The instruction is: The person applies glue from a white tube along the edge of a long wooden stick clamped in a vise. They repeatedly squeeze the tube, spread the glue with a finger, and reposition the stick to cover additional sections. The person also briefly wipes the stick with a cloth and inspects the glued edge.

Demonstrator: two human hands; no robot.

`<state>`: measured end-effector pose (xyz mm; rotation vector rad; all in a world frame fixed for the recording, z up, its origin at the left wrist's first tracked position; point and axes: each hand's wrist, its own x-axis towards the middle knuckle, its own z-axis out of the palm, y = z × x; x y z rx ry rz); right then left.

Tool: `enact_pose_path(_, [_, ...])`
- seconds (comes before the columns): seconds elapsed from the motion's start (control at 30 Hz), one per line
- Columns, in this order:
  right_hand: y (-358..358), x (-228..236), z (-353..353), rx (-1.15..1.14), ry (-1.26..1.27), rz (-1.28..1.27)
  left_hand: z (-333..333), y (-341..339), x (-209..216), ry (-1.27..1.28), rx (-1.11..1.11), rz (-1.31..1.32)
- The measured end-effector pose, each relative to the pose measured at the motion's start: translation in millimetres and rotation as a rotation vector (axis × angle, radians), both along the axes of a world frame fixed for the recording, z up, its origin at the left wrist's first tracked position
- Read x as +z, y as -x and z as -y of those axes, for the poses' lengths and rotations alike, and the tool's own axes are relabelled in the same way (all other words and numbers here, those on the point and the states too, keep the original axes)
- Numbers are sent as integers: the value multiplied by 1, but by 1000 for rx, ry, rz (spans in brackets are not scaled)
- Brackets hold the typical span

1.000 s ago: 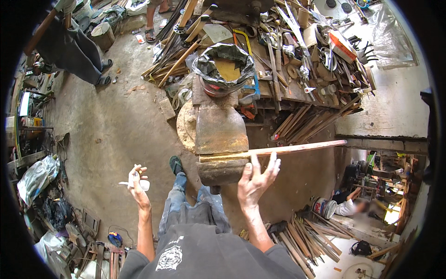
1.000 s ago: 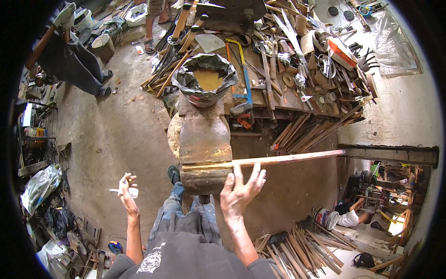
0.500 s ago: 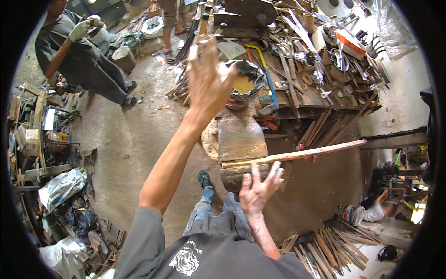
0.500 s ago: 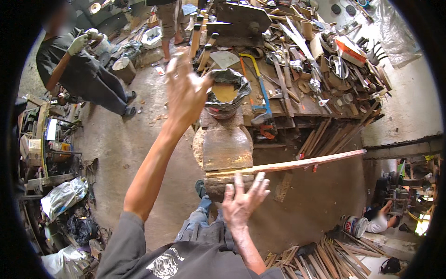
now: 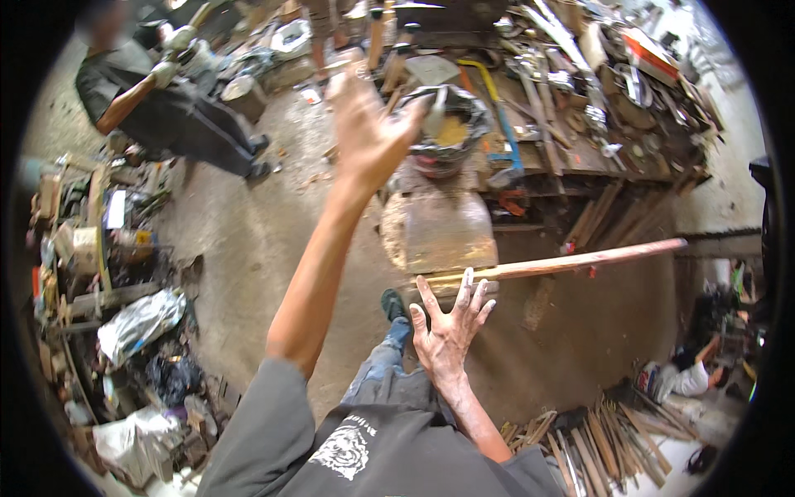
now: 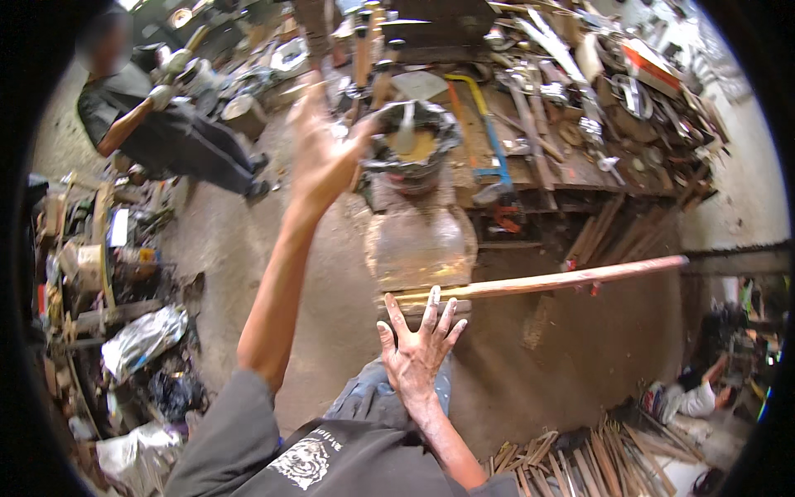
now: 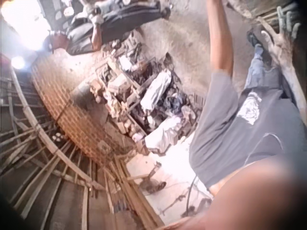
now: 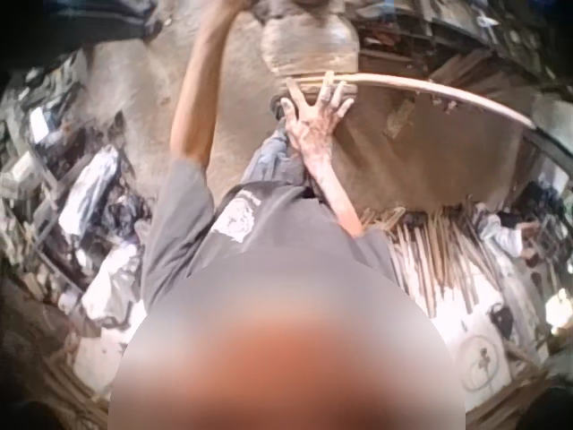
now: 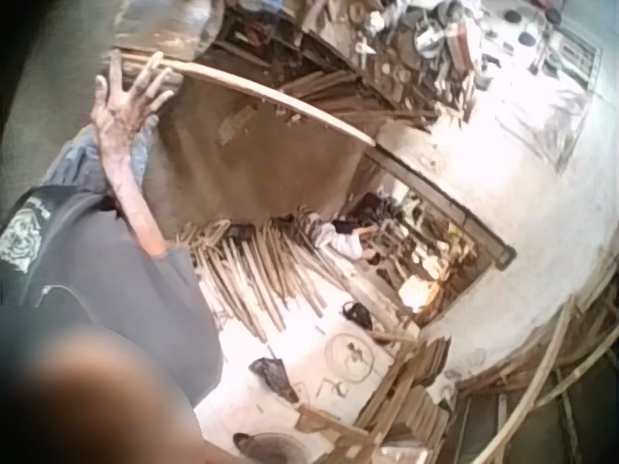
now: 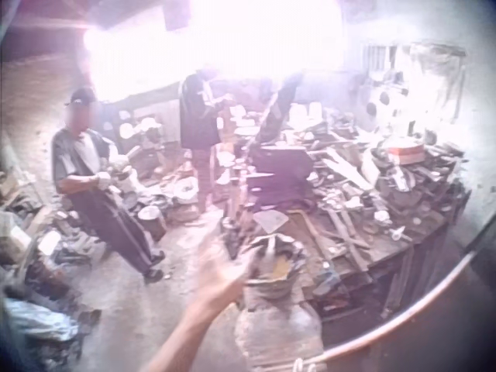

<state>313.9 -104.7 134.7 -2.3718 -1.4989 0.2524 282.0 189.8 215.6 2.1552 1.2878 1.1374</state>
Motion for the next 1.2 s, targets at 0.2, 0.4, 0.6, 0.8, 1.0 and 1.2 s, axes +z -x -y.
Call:
enact_pose_path(0.2, [-60, 8, 19, -359, -16, 98, 187, 88, 47, 388, -399, 739])
enact_pose_path(0.4, [-54, 12, 17, -395, -14, 91, 269, 92, 107, 1040, -857, 1310])
enact_pose_path(0.6, [-41, 16, 8, -363, -26, -10, 280, 90, 113, 1013, -1017, 1492])
enact_pose_path(0.8, [14, 7, 24, 332, -241, -336, 285, 78, 115, 1016, -1102, 1509])
enact_pose_path(1.0, [-57, -76, 108, -868, -575, -587, 289, 53, 116, 959, -1073, 1320])
enact_pose_path(1.2, [-92, -227, 163, -1275, -206, -1349, 191, -47, 34, 606, -922, 189])
